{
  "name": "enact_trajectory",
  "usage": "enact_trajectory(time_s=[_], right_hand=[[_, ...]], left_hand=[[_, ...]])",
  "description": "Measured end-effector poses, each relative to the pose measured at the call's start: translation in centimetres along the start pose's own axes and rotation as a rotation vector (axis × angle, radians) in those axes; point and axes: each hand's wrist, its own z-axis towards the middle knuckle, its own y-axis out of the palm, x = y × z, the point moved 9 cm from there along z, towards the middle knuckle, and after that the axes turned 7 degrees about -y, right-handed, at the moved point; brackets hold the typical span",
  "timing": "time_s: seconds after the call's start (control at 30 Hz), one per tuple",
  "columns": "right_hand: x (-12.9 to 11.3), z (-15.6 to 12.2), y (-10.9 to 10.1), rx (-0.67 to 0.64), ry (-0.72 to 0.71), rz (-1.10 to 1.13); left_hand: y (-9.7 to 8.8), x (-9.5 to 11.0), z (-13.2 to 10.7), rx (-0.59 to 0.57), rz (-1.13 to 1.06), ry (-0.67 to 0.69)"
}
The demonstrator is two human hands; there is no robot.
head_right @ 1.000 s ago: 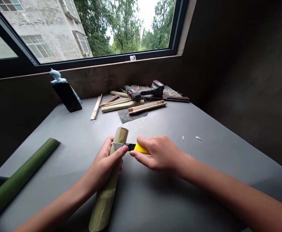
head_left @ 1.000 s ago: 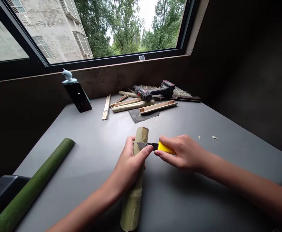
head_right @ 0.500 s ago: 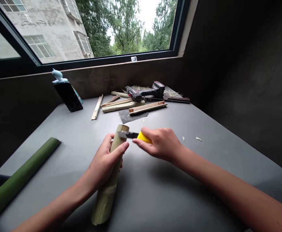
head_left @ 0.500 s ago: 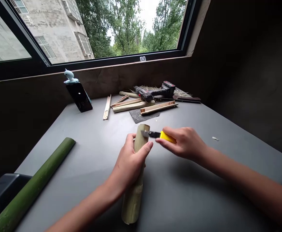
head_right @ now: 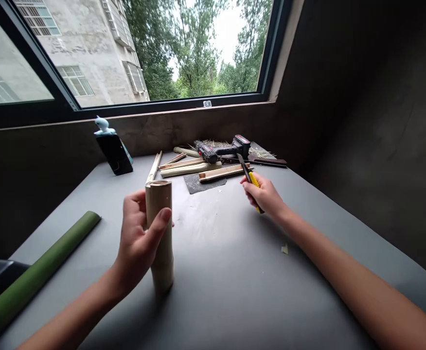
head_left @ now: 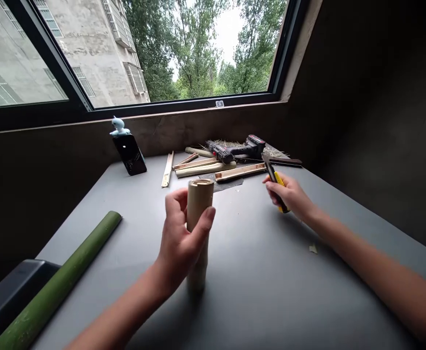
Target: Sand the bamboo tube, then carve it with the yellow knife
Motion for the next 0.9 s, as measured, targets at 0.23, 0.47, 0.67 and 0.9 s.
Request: enact_trajectory(time_s=[0.23, 0.47, 0.67, 0.9], right_hand=[[-0.7, -1.7, 4.8, -0.201, -0.042, 0.161], [-0.1, -1.5, 4.6, -0.21, -0.01, 0.267], [1.1, -1.9, 5.2, -0.262, 0.051, 0.288], [0.9, -2.1, 5.5, -0.295, 0.099, 0.325]], left_hand=[[-2.2, 0.7, 1.3, 0.078, -0.181, 0.14], [-3.4, 0.5, 2.5, 0.022, -0.329, 0.169], [-3.2, -0.1, 2.8, -0.008, -0.341, 0.154], [-1.3, -1.8, 2.2, -0.073, -0.29, 0.02]])
